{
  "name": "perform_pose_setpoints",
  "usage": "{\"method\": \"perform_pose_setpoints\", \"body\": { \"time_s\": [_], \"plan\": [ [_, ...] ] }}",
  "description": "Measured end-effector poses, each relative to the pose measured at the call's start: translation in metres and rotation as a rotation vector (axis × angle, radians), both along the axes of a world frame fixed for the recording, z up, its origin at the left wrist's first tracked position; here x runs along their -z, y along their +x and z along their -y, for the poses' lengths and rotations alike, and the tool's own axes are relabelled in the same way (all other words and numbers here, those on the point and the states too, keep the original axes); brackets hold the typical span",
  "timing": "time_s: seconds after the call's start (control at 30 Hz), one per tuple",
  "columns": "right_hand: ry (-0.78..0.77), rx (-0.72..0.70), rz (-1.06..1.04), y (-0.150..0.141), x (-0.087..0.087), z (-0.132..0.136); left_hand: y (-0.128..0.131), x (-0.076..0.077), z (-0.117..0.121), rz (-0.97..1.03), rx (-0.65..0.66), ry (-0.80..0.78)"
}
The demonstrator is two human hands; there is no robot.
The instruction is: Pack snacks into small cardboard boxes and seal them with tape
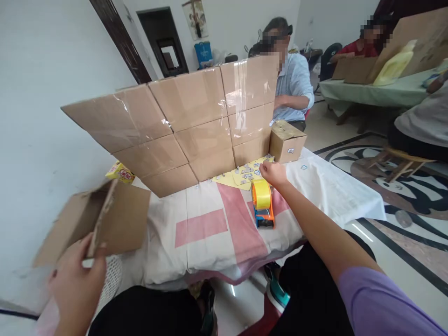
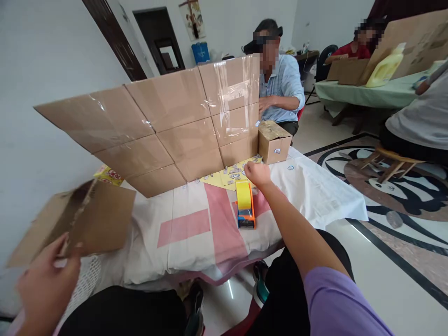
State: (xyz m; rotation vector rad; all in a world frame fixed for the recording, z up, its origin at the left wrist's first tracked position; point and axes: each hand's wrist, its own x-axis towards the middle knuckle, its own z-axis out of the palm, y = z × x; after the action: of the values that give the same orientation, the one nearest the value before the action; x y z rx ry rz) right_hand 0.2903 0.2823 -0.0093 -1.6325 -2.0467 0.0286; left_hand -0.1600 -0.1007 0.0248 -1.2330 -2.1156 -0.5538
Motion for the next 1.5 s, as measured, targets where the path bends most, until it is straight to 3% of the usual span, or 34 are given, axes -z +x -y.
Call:
{"method": "perform_pose_setpoints", "body": {
  "time_s": [0.03, 0.1, 0.2, 0.27, 0.37, 0.43, 0.5, 0.67, 0.73, 0.8, 0.87, 0.93, 1.0, 1.03, 1.13, 1.2, 1.27, 1.37, 1.5],
  "plan": [
    [0.026, -0.002, -0.016, 0.001, -0.011, -0.001, 0.017, 0.007, 0.003, 0.018, -0.049, 0.019],
    [0.100, -0.010, -0.079, 0.004, -0.032, 0.001, 0.047, 0.014, 0.005, -0.059, 0.020, 0.031],
    [0.230, -0.110, -0.277, 0.006, -0.060, 0.014, 0.066, 0.005, -0.003, -0.149, 0.339, -0.024],
    [0.251, -0.292, -0.384, 0.004, -0.073, 0.032, 0.061, -0.003, -0.012, -0.173, 0.558, -0.101],
    [0.107, -0.731, -0.351, -0.007, -0.081, 0.069, 0.047, -0.004, -0.026, -0.180, 0.718, -0.243],
    [-0.027, -1.000, -0.237, -0.020, -0.079, 0.094, 0.044, 0.003, -0.036, -0.163, 0.739, -0.324],
    [-0.130, -1.130, -0.119, -0.034, -0.073, 0.114, 0.048, 0.009, -0.046, -0.132, 0.737, -0.348],
    [-0.173, -1.103, 0.034, -0.059, -0.056, 0.132, 0.068, 0.004, -0.053, -0.034, 0.649, -0.332],
    [-0.122, -1.090, 0.055, -0.062, -0.054, 0.133, 0.066, 0.000, -0.034, 0.011, 0.557, -0.275],
    [-0.026, -1.075, 0.067, -0.061, -0.053, 0.137, 0.058, 0.008, 0.004, 0.124, 0.357, -0.063],
    [0.134, -1.066, 0.040, -0.058, -0.051, 0.145, 0.052, 0.037, 0.057, 0.308, 0.008, 0.222],
    [0.374, -1.096, -0.037, -0.056, -0.046, 0.156, 0.056, 0.084, 0.114, 0.505, -0.404, 0.376],
    [0.636, -1.241, -0.068, -0.059, -0.035, 0.172, 0.072, 0.141, 0.165, 0.680, -0.516, 0.273],
    [0.687, -1.355, -0.046, -0.063, -0.028, 0.180, 0.084, 0.170, 0.185, 0.779, -0.527, 0.198],
    [0.444, -1.578, 0.084, -0.085, 0.000, 0.202, 0.122, 0.251, 0.222, 1.037, -0.543, -0.031],
    [0.245, -1.604, 0.136, -0.101, 0.019, 0.211, 0.140, 0.295, 0.233, 1.158, -0.589, -0.182],
    [0.087, -1.529, 0.135, -0.114, 0.033, 0.212, 0.148, 0.332, 0.241, 1.240, -0.676, -0.327],
    [-0.030, -1.408, 0.139, -0.122, 0.043, 0.207, 0.141, 0.377, 0.247, 1.285, -0.754, -0.519],
    [-0.041, -1.390, 0.212, -0.124, 0.044, 0.204, 0.115, 0.418, 0.244, 1.277, -0.685, -0.701]
  ]
}}
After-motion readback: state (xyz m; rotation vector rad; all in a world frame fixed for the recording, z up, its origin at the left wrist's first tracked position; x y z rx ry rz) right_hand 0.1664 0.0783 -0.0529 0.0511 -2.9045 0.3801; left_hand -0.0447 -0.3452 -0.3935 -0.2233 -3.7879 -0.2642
